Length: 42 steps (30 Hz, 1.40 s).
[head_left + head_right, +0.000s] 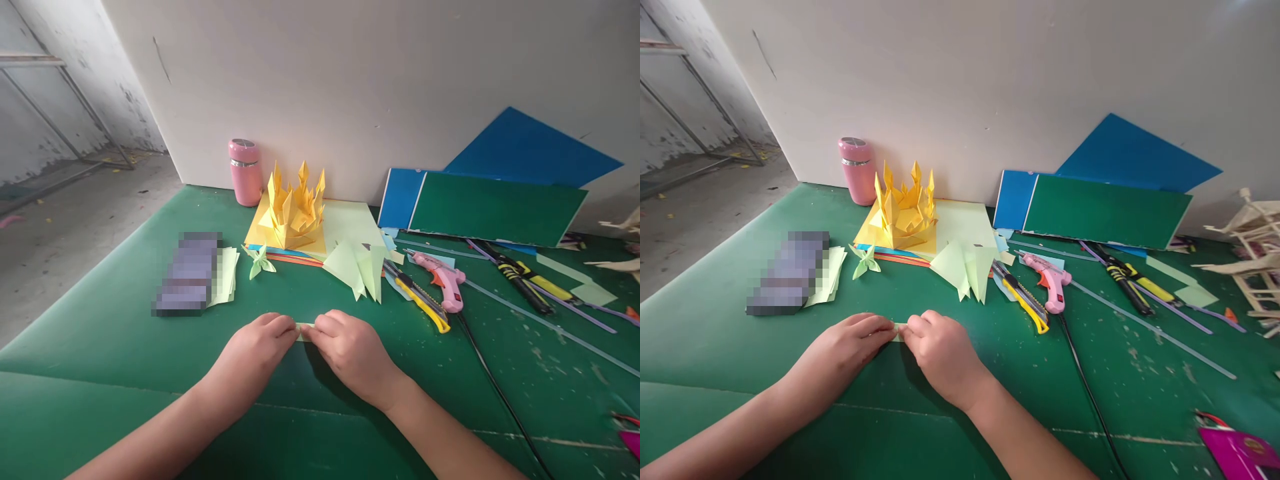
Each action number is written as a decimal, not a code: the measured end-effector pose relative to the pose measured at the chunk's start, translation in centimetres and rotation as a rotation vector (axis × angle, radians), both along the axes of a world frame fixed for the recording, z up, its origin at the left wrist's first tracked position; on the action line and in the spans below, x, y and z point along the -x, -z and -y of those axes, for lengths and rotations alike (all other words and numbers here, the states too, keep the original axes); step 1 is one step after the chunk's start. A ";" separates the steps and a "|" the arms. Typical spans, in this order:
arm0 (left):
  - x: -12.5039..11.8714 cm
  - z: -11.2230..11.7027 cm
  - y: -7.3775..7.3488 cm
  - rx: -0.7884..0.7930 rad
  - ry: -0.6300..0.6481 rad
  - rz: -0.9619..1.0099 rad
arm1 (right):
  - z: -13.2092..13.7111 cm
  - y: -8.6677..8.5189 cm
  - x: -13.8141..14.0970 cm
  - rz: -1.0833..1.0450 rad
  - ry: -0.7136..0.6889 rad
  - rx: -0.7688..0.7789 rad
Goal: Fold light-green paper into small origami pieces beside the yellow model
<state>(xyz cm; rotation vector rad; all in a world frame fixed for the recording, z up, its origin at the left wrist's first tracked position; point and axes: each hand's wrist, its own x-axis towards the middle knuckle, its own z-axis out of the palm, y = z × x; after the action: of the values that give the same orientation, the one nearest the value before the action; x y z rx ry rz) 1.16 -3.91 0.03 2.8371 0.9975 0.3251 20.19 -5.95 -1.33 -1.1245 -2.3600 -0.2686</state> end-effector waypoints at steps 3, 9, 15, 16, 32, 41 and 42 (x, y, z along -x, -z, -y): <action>-0.3 0.2 -0.3 0.017 -0.022 0.022 | 0.0 -0.1 -0.1 -0.007 -0.010 0.025; -0.8 0.2 -0.7 0.043 -0.059 0.017 | -0.1 -0.9 -0.9 0.019 -0.003 0.208; -0.7 -0.1 -0.5 0.053 -0.065 0.097 | -0.4 -0.9 -1.9 0.002 -0.004 0.246; -0.7 -0.1 -0.5 0.056 -0.067 0.109 | -0.6 -0.8 -2.1 -0.022 -0.002 0.230; -1.0 -0.7 -0.6 -0.028 -0.045 0.087 | -1.4 -0.3 -1.4 -0.325 -0.148 0.294; -1.8 -0.4 -0.8 0.541 -0.324 0.435 | -1.1 -0.3 -0.4 -0.841 -0.042 0.604; -1.9 -0.3 -0.9 0.680 -0.374 0.488 | -1.0 -0.3 -0.3 -0.903 -0.052 0.651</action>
<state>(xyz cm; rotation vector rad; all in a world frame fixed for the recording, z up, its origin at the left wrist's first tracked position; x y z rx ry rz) 3.06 -3.62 0.94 1.8465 1.2186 0.5503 20.50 -4.92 -0.99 -1.1084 -1.6449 0.9044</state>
